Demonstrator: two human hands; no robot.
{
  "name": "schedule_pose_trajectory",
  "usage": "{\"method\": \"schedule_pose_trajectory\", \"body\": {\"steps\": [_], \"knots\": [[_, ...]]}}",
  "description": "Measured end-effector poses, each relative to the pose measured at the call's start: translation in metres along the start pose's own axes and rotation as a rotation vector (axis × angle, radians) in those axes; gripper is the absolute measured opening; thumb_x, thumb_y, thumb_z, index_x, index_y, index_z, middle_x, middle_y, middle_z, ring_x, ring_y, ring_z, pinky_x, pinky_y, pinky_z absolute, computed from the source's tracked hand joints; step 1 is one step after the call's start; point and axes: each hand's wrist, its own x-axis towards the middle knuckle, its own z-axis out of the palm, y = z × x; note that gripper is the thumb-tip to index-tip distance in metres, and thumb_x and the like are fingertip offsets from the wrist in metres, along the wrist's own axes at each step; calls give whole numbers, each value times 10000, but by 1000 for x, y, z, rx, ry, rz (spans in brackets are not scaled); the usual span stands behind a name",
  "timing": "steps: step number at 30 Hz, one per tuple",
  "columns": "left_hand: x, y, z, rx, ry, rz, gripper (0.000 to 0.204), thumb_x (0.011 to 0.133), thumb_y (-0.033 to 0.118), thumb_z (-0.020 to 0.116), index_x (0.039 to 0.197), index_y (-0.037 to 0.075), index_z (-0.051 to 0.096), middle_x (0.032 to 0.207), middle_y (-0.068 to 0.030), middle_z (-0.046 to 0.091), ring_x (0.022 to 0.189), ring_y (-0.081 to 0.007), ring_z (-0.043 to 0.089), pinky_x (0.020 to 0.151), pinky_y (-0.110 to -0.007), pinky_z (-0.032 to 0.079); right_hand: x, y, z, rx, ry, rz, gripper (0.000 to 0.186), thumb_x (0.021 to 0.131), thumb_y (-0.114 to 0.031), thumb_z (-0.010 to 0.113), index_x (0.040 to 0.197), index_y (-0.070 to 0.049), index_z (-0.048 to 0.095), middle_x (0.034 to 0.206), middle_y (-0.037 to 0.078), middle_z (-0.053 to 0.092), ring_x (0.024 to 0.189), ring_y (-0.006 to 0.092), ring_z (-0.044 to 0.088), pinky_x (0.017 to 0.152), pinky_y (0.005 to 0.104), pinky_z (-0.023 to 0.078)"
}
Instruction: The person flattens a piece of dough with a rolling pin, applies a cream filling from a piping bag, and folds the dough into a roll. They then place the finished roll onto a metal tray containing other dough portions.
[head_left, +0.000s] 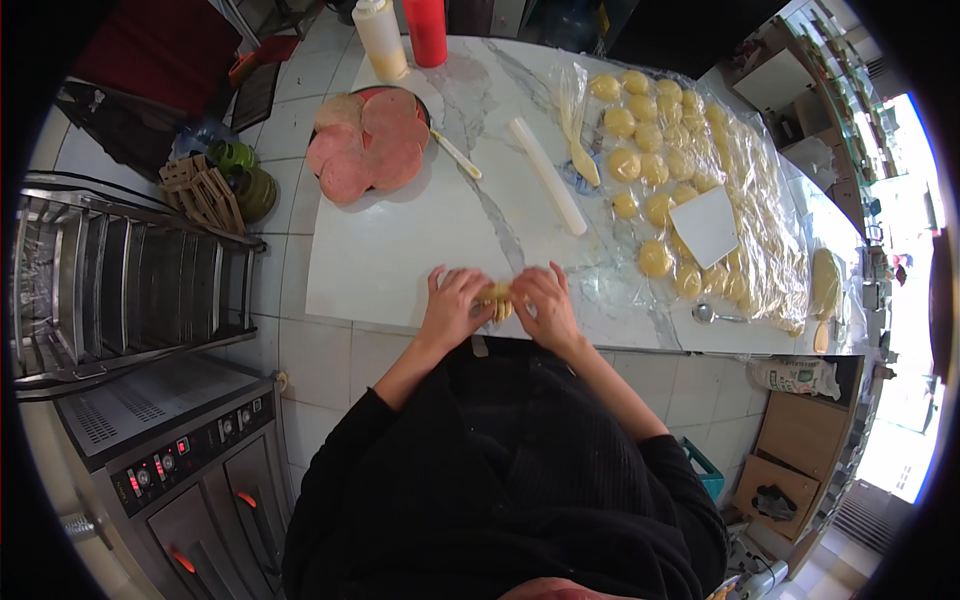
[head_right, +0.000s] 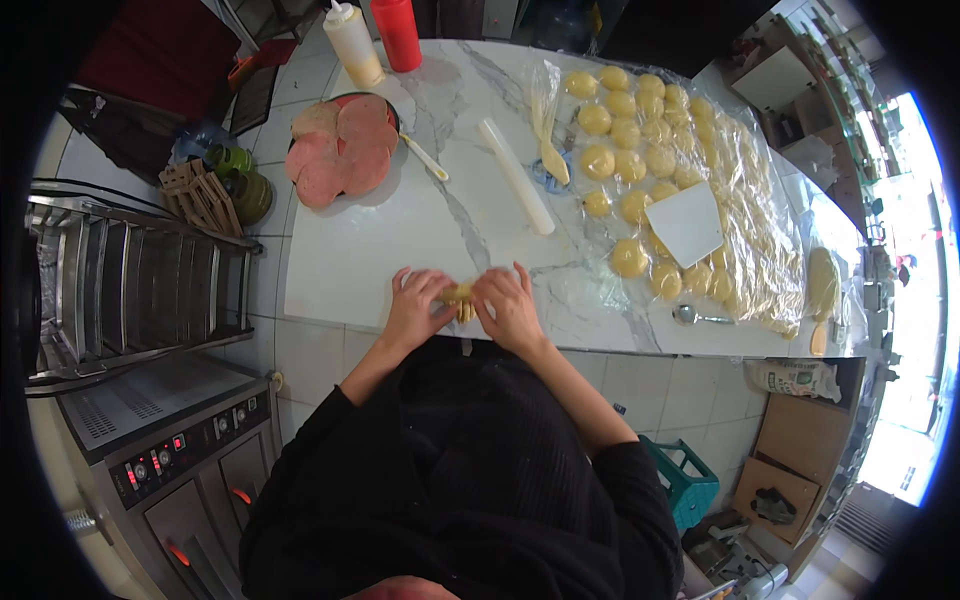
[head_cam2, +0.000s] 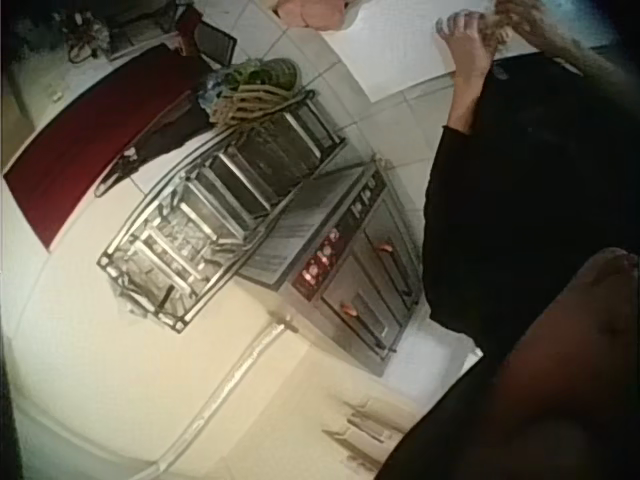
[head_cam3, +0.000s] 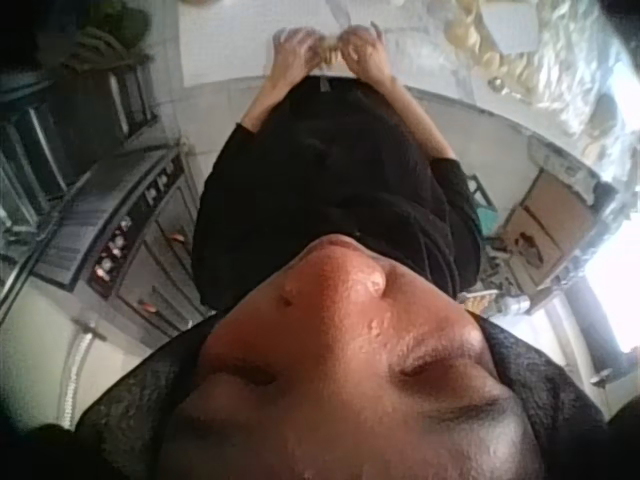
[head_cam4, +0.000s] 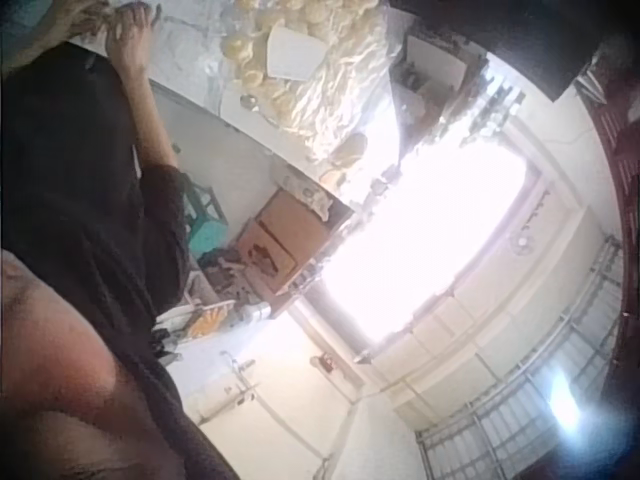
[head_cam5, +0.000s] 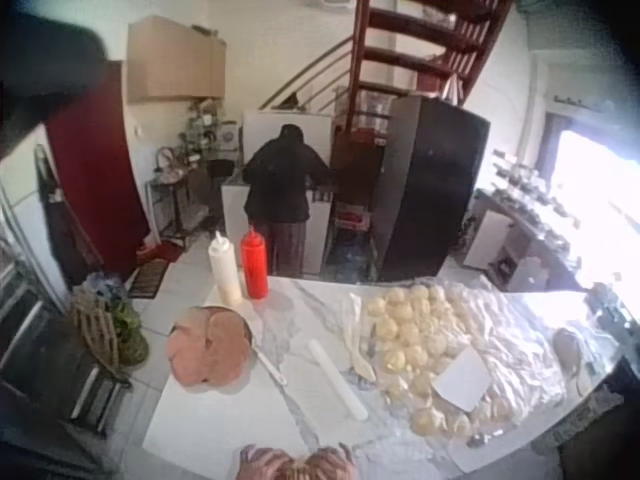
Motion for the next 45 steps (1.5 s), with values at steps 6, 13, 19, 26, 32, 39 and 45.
{"method": "schedule_pose_trajectory", "body": {"steps": [6,13,19,26,32,39,45], "knots": [[-10,-1,1,-18,32,66,359,670,222,728,997,126,617,990,4,601,1039,-167,527,1035,-458,191,-13,2,10,2,-31,-60,228,806,-122,586,1027,-63,594,999,87,613,1072,264,527,1014,488,287],[-19,5,4,-83,38,31,356,661,226,741,978,116,622,1040,-13,594,1067,-172,526,1056,-479,160,-12,-5,0,136,42,24,229,802,-93,596,1024,-39,595,1009,113,610,1065,302,534,999,467,323],[-42,1,-3,-53,-7,190,366,656,230,736,979,117,607,1028,-22,575,1093,-188,509,1049,-503,172,-40,-2,-12,136,-101,-153,265,775,-66,616,1036,-31,588,1047,121,591,1075,313,522,978,446,348],[-60,2,-8,-207,-1,-280,387,667,191,746,996,73,581,955,-73,596,967,-230,564,859,-347,445,-48,2,-13,316,-56,258,405,746,-13,602,1144,-19,532,1098,156,553,1032,307,534,893,379,442],[-42,9,8,-449,77,-265,331,740,43,678,1052,23,572,915,-113,616,790,-234,631,718,-305,513,-38,6,-1,437,-167,345,482,713,30,603,1182,-36,512,1030,151,574,935,290,574,814,366,490],[-30,12,12,-476,126,-293,262,772,12,638,1030,16,595,937,-118,610,817,-226,637,742,-307,517,-38,6,-14,217,-62,262,463,721,10,623,1164,-59,507,912,142,599,738,249,615,650,348,507],[-32,11,17,-593,211,-260,272,770,39,656,1037,16,606,1018,-117,581,826,-238,618,738,-306,514,-52,12,-10,304,-166,382,414,718,-39,656,1098,-66,495,834,115,601,704,264,610,633,360,503]]}}
